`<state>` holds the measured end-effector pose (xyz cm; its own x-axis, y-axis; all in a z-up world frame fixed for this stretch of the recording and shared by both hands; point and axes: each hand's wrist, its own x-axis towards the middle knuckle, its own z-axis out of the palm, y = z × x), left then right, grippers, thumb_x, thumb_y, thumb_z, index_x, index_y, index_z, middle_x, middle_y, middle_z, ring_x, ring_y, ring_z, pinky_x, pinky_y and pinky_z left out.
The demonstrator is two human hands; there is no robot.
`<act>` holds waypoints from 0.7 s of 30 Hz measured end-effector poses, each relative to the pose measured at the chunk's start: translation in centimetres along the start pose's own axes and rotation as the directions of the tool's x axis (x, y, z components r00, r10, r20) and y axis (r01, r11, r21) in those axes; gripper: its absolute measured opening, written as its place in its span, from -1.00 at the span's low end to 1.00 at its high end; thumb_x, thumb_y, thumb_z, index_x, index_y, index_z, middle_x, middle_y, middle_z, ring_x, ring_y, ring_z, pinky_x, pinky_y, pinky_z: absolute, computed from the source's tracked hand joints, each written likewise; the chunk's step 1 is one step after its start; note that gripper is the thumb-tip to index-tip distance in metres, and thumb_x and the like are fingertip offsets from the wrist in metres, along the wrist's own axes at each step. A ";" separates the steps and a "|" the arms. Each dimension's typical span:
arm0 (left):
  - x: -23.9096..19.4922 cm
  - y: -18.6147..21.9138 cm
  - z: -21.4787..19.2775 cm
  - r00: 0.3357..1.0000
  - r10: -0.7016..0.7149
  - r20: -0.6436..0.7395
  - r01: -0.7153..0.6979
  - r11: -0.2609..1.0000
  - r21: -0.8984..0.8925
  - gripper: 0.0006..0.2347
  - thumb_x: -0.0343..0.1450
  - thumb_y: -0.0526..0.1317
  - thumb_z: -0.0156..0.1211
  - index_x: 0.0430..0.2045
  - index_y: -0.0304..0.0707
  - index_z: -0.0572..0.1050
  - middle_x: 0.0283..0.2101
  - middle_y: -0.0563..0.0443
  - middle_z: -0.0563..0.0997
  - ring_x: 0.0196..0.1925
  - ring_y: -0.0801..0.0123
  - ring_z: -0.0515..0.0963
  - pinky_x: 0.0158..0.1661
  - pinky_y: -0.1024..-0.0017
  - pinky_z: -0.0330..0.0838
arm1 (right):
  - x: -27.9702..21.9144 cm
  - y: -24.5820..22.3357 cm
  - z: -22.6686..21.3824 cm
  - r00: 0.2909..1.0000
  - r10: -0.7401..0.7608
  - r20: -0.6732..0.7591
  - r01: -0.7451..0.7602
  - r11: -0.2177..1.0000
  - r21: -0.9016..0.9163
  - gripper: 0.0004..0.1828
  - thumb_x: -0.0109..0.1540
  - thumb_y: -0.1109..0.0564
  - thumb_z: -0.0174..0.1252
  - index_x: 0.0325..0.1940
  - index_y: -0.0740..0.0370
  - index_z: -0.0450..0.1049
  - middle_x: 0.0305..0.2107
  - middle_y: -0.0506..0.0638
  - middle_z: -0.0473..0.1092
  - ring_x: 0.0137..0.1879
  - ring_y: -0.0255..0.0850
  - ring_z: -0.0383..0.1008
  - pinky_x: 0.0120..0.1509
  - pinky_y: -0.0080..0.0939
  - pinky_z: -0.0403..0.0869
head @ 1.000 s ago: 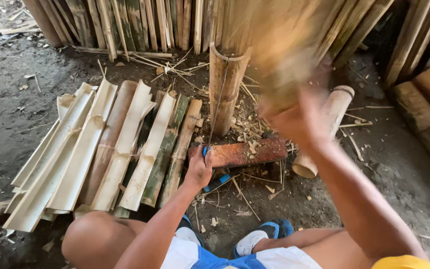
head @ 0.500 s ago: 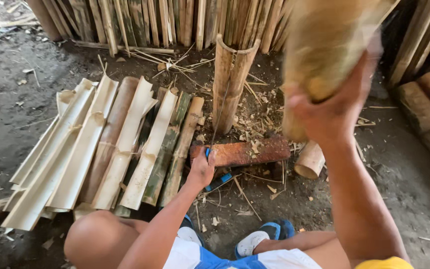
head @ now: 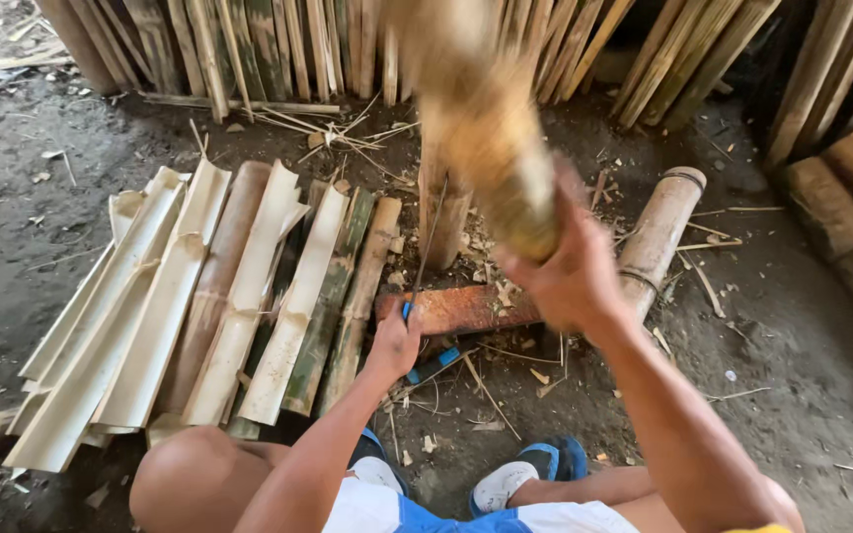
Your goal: The person splits bamboo poles into flat strips using a knife and a wooden mallet. They position each bamboo segment on a brick, strike it with the mallet to split it, and then place the resulting strips on a growing pile to the left.
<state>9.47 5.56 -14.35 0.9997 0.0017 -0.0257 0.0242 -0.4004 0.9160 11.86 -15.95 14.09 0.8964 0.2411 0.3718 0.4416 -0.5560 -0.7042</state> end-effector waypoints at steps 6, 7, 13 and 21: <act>-1.2 1.3 -0.7 0.994 -0.104 0.044 0.105 0.994 -0.027 -0.57 0.51 0.09 -0.10 -0.08 -0.40 0.38 -0.40 -0.45 0.60 -0.22 -0.36 0.61 -0.16 -0.03 0.43 | 1.2 2.0 1.3 0.992 0.095 0.079 -0.060 0.931 -0.360 0.18 0.10 0.06 0.37 0.63 0.15 -0.21 0.09 0.30 0.35 0.00 0.00 0.55 -0.16 -0.14 0.57; -0.9 1.2 -0.4 0.990 -0.141 0.023 0.141 0.990 0.008 -0.58 0.51 0.08 -0.09 -0.06 -0.38 0.38 -0.37 -0.44 0.59 -0.19 -0.37 0.59 -0.16 -0.05 0.42 | 0.6 3.0 2.5 0.936 0.288 0.202 -0.157 0.855 -0.494 0.19 0.08 0.00 0.37 0.63 0.11 -0.19 0.02 0.30 0.39 -0.07 0.03 0.56 -0.20 -0.10 0.56; 0.6 -2.8 2.7 0.988 0.046 -0.151 -0.033 0.995 0.090 -0.61 0.54 0.04 -0.01 -0.11 -0.42 0.42 -0.26 -0.48 0.58 -0.14 -0.38 0.58 -0.15 -0.05 0.44 | -2.6 5.2 5.3 0.940 0.278 0.199 -0.209 0.928 -0.307 0.18 0.04 -0.03 0.46 0.55 0.26 -0.09 0.03 0.36 0.46 0.00 0.14 0.55 0.08 0.09 0.53; 0.3 -1.2 -0.7 0.996 -0.086 0.032 0.085 0.996 0.019 -0.53 0.49 0.15 -0.11 -0.16 -0.39 0.45 -0.30 -0.45 0.63 -0.11 -0.34 0.61 -0.10 -0.02 0.45 | 2.5 -1.2 -0.2 0.750 0.616 0.240 -0.556 0.391 0.733 -0.17 0.15 0.06 0.30 0.40 0.03 0.03 -0.18 0.07 0.47 -0.21 -0.12 0.57 -0.22 -0.14 0.60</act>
<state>9.74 6.66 -15.18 0.9931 0.0069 -0.1171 0.1093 -0.4161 0.9027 13.59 -14.80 16.01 0.9536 0.0293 -0.2997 -0.2982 0.2318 -0.9259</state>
